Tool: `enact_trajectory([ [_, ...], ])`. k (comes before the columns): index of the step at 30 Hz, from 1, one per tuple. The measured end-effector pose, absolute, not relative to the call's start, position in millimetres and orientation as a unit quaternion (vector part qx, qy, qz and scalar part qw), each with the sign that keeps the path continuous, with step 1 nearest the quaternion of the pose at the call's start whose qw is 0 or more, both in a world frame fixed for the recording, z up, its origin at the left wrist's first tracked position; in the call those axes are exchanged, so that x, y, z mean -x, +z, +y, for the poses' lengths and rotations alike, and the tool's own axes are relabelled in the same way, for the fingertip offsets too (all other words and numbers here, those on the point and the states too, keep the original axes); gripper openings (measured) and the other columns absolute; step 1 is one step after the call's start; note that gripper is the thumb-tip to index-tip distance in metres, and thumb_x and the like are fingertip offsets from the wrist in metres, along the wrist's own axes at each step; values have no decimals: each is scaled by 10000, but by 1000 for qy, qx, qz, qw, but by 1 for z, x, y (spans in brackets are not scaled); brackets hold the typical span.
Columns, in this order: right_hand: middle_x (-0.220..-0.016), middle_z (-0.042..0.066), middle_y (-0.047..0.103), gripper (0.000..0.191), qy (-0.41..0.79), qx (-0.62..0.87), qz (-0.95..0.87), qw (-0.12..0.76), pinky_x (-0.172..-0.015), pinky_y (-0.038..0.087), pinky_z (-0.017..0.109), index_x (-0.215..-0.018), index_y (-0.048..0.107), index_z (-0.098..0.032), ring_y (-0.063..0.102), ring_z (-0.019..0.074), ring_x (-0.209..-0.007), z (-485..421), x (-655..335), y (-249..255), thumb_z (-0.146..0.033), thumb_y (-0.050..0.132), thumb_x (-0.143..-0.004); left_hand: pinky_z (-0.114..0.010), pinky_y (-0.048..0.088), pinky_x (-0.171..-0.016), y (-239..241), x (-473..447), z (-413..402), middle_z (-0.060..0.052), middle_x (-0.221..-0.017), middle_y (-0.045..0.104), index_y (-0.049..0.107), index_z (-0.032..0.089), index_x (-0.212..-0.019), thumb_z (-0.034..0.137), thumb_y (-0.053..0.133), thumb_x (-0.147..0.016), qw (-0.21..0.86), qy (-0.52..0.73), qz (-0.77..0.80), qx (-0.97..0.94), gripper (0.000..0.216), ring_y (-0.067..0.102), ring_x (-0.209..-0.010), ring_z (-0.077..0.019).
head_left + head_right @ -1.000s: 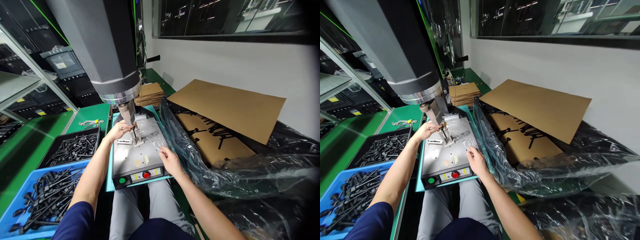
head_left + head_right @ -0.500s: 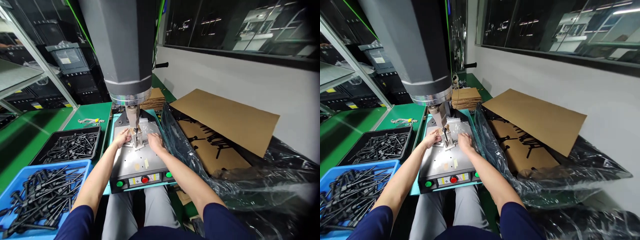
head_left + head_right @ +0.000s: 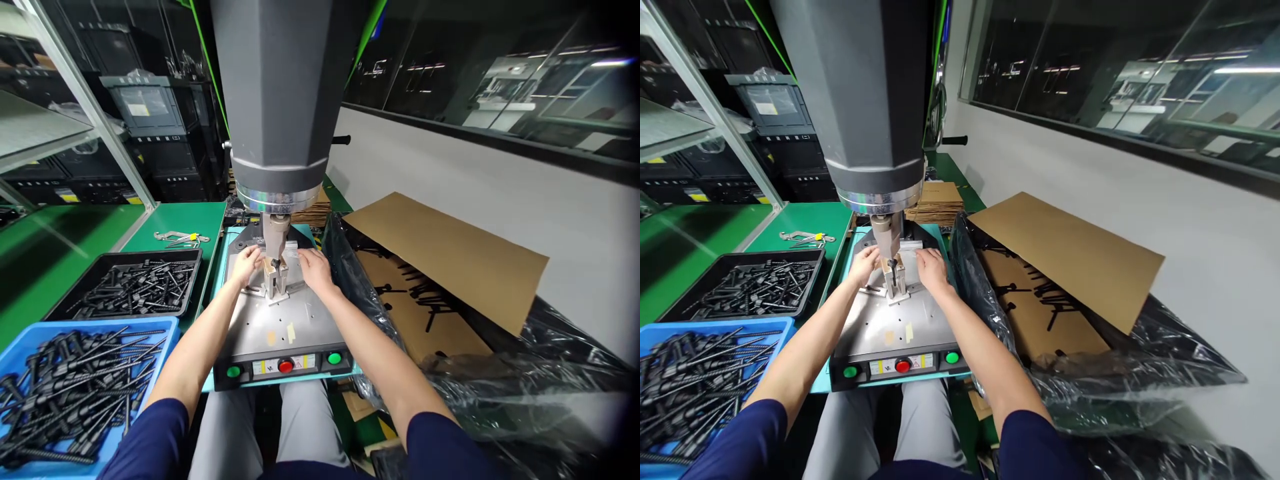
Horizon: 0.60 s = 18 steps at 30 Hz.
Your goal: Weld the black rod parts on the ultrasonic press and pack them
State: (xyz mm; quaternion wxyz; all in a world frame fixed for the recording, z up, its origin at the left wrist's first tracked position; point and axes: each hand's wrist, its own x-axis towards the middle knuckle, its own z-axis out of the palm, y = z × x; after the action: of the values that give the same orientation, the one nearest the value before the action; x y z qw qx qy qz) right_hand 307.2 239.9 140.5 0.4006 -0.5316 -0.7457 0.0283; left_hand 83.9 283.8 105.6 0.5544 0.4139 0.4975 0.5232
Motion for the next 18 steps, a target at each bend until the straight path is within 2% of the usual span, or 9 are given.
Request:
enact_trajectory([
  [3,-1024,103,702,312,-11,479,-769,424,-918,502,390,-1081,719,-173,594,256,-988,224,-307,160,-202,425,-981,-301,576,-829,125,-78,269,-145,-1306,617,579,155,-1249,435,682,-830,494,581,480,-434,515,700,-962,-165],
  [6,-1067,95,690,324,-24,434,-784,444,-967,500,424,-1127,711,-207,576,252,-1063,199,-305,174,-214,414,-998,-352,591,-856,140,-72,235,-158,-1382,572,577,166,-1280,471,679,-828,432,619,460,-468,554,677,-1072,-230],
  [9,-1085,92,692,307,-33,394,-804,444,-984,509,442,-1138,714,-224,573,254,-1107,171,-302,172,-201,444,-994,-368,595,-874,141,-69,192,-158,-1428,536,570,178,-1308,478,680,-827,415,634,463,-459,577,634,-1161,-264],
  [18,-1112,95,690,306,-16,389,-816,428,-990,532,480,-1153,718,-244,572,266,-1155,126,-308,142,-155,491,-969,-366,599,-862,116,-69,115,-121,-1463,510,569,238,-1339,477,680,-835,431,619,492,-435,568,630,-1153,-255],
])
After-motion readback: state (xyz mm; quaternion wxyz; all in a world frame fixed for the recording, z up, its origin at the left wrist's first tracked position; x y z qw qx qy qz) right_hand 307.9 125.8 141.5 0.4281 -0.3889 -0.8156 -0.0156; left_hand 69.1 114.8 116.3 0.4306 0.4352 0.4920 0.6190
